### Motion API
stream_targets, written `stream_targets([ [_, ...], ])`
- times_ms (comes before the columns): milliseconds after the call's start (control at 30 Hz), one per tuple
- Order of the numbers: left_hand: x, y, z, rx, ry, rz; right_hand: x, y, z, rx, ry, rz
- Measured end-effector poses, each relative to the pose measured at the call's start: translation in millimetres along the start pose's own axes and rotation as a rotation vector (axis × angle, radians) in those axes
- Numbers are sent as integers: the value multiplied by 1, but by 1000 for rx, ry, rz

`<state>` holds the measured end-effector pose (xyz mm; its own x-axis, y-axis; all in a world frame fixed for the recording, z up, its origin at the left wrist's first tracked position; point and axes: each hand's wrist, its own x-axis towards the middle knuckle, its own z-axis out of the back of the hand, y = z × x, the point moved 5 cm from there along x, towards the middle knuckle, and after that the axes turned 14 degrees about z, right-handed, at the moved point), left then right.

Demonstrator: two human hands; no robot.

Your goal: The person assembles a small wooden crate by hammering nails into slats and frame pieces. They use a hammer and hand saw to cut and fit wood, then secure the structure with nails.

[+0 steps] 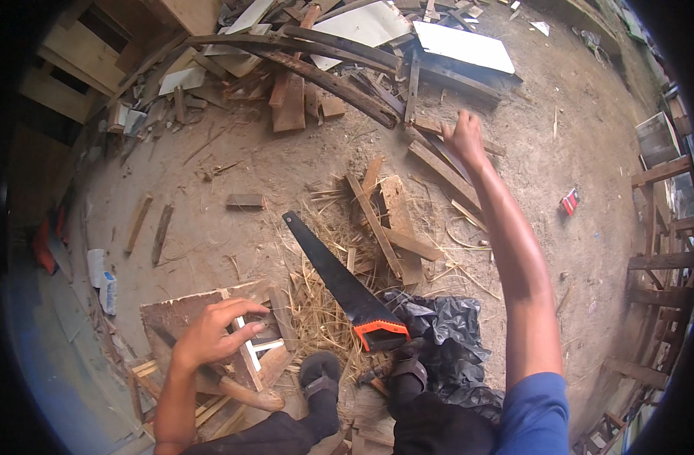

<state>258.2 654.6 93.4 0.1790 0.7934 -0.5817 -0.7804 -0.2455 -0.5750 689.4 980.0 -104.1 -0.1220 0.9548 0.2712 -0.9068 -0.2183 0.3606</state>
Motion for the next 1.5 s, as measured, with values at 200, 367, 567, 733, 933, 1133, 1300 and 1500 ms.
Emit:
stream_targets([
  [200, 3, -2, 0, 14, 0, 12, -50, -60, -48, -245, 218, 82],
  [367, 2, -2, 3, 32, 5, 79, -39, -63, -70, -369, 273, 141],
  [567, 3, 1, 2, 19, 12, 167, -24, -56, -67, -402, 207, 127],
  [733, 6, 2, 5, 17, -12, 130, -27, -36, -49, -321, 237, 280],
  [933, 10, -4, -3, 28, 9, 101, -32, 13, -28, 4, 255, 309],
  [1133, 8, -10, -9, 21, 1, 33, -50, 46, -4, -23, 211, 254],
  [1300, -1, -14, -9, 21, 2, 13, -64, 41, 22, -157, 138, 276],
  [1500, -6, -8, -11, -41, -37, 10, -88, -25, 83, -266, 71, 23],
])
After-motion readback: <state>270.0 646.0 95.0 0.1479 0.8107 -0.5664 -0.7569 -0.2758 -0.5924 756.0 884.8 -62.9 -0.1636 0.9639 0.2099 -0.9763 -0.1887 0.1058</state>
